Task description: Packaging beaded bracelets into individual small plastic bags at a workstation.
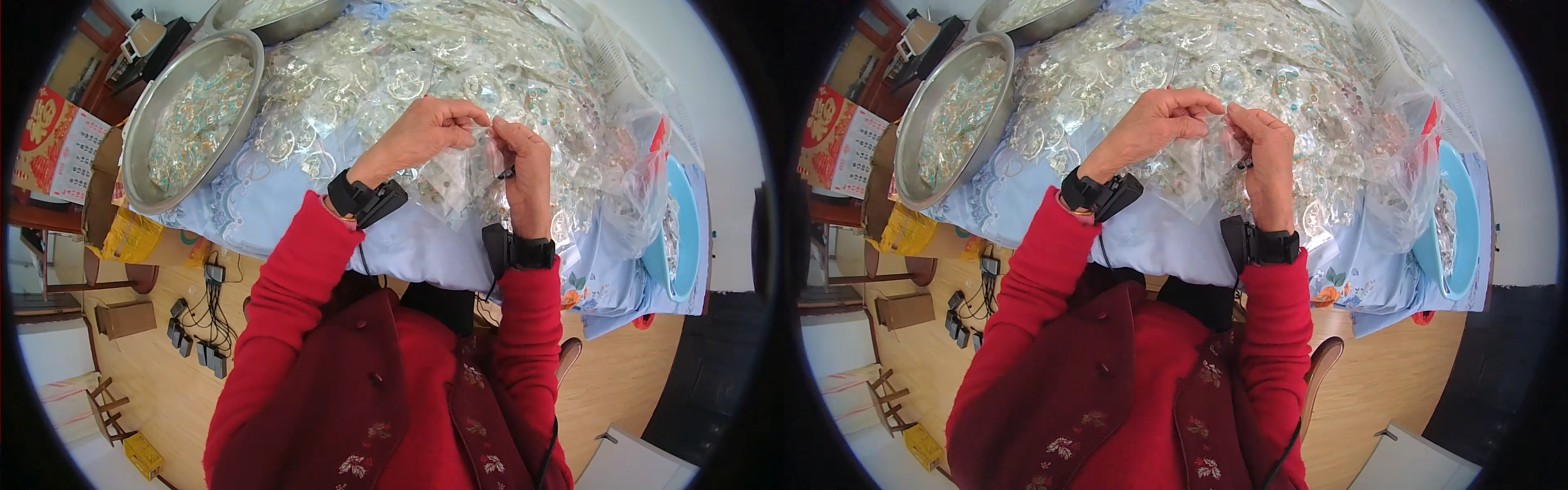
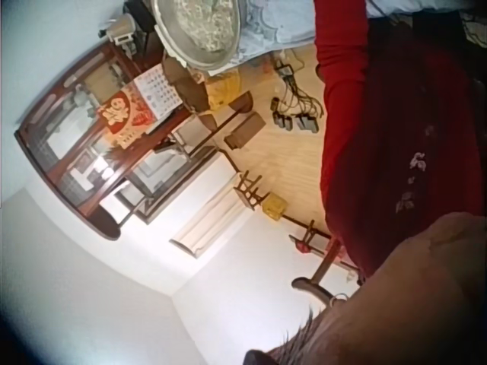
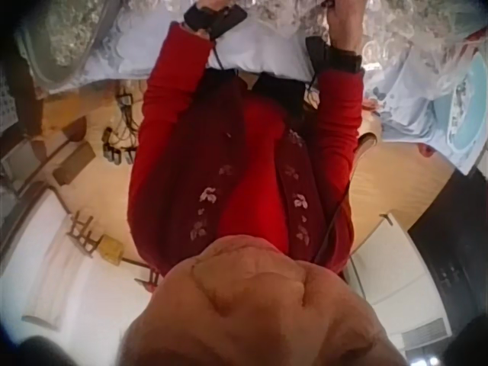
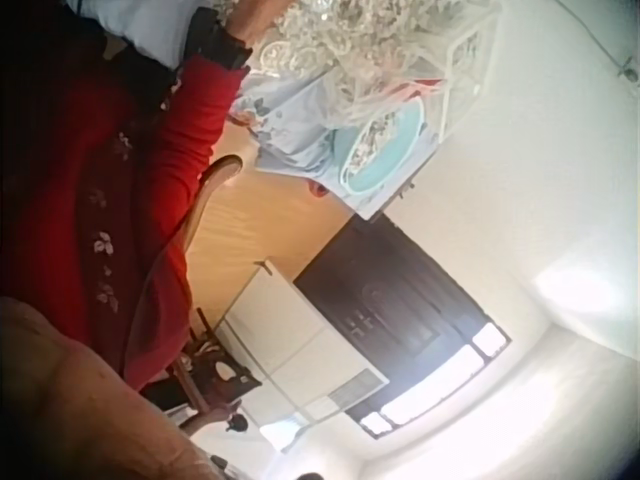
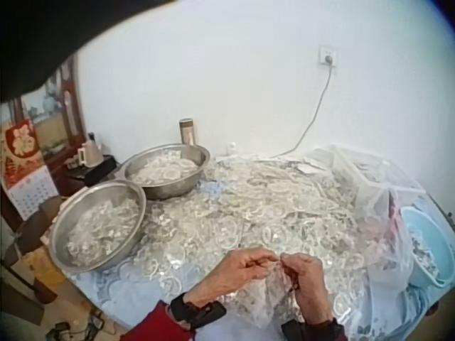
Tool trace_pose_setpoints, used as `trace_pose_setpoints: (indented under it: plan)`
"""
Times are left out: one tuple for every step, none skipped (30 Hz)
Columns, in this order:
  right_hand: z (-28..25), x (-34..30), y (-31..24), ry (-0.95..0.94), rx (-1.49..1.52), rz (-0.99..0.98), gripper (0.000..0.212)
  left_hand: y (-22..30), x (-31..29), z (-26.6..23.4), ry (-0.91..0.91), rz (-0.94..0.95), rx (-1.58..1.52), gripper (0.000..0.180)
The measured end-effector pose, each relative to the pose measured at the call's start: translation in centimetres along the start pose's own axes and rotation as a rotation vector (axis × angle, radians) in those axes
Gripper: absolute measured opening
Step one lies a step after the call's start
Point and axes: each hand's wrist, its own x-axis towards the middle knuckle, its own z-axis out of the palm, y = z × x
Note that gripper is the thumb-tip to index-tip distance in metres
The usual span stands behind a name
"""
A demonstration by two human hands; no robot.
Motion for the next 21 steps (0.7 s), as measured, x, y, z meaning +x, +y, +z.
trace_pose_setpoints:
  plan:
    - [0.1,-0.1,-0.1,0.007,-0.011,-0.002,0.013,0.1,0.0,0.0,0.006,0.001,0.025,0.030]
    - [0.3,-0.2,-0.2,0.014,-0.022,-0.004,0.013,0.1,0.0,0.0,0.011,0.001,0.049,0.031]
    - [0.4,-0.3,-0.2,0.021,-0.034,-0.005,0.013,0.1,-0.1,0.1,0.017,0.002,0.074,0.031]
    - [0.3,-0.3,-0.2,0.023,-0.033,-0.006,0.013,0.0,-0.1,0.1,0.015,0.002,0.073,0.031]
    - [0.3,-0.2,-0.1,0.015,-0.038,-0.003,0.013,-0.1,0.0,0.1,0.005,0.093,0.162,0.032]
    - [0.2,-0.1,0.0,0.007,-0.044,0.000,0.014,-0.2,0.0,0.2,-0.004,0.184,0.251,0.033]
    - [0.2,0.0,0.0,-0.001,-0.049,0.003,0.014,-0.3,0.0,0.2,-0.013,0.276,0.339,0.034]
    - [0.1,0.0,0.0,0.001,-0.050,0.003,0.014,-0.3,0.0,0.4,-0.015,0.276,0.338,0.034]
    - [-0.1,0.0,0.0,-0.016,-0.050,0.018,0.014,-0.4,-0.1,0.6,-0.006,0.306,0.390,0.033]
    - [-0.2,0.1,0.0,-0.033,-0.050,0.033,0.014,-0.4,-0.2,0.8,0.003,0.336,0.442,0.033]
    - [-0.3,0.1,0.0,-0.051,-0.050,0.048,0.014,-0.4,-0.3,0.9,0.012,0.365,0.495,0.033]
    - [-0.3,0.1,0.0,-0.051,-0.051,0.049,0.014,-0.4,-0.4,1.0,0.013,0.365,0.494,0.033]
    - [-0.3,0.1,0.0,-0.064,-0.049,0.052,0.013,-0.2,-0.4,1.1,0.013,0.353,0.529,0.031]
    - [-0.3,0.1,0.0,-0.075,-0.046,0.055,0.012,0.0,-0.4,1.2,0.012,0.341,0.564,0.028]
    - [-0.3,0.1,0.0,-0.087,-0.044,0.058,0.011,0.3,-0.5,1.2,0.011,0.329,0.598,0.027]
    - [-0.2,0.1,0.0,-0.087,-0.045,0.059,0.011,0.6,-0.5,1.3,0.011,0.328,0.598,0.027]
    - [0.0,0.1,0.1,-0.064,-0.056,0.035,0.010,0.9,-0.6,1.3,-0.003,0.293,0.584,0.024]
    - [0.2,0.1,0.2,-0.040,-0.067,0.010,0.010,1.3,-0.6,1.3,-0.018,0.258,0.570,0.022]
    - [0.3,0.1,0.3,-0.017,-0.078,-0.014,0.009,1.5,-0.7,1.3,-0.031,0.223,0.557,0.020]
    - [0.2,0.1,0.3,-0.017,-0.078,-0.013,0.009,1.8,-0.7,1.2,-0.031,0.222,0.557,0.020]
    - [0.1,0.1,0.4,-0.025,-0.083,-0.007,0.010,2.0,-0.8,1.2,-0.047,0.153,0.561,0.019]
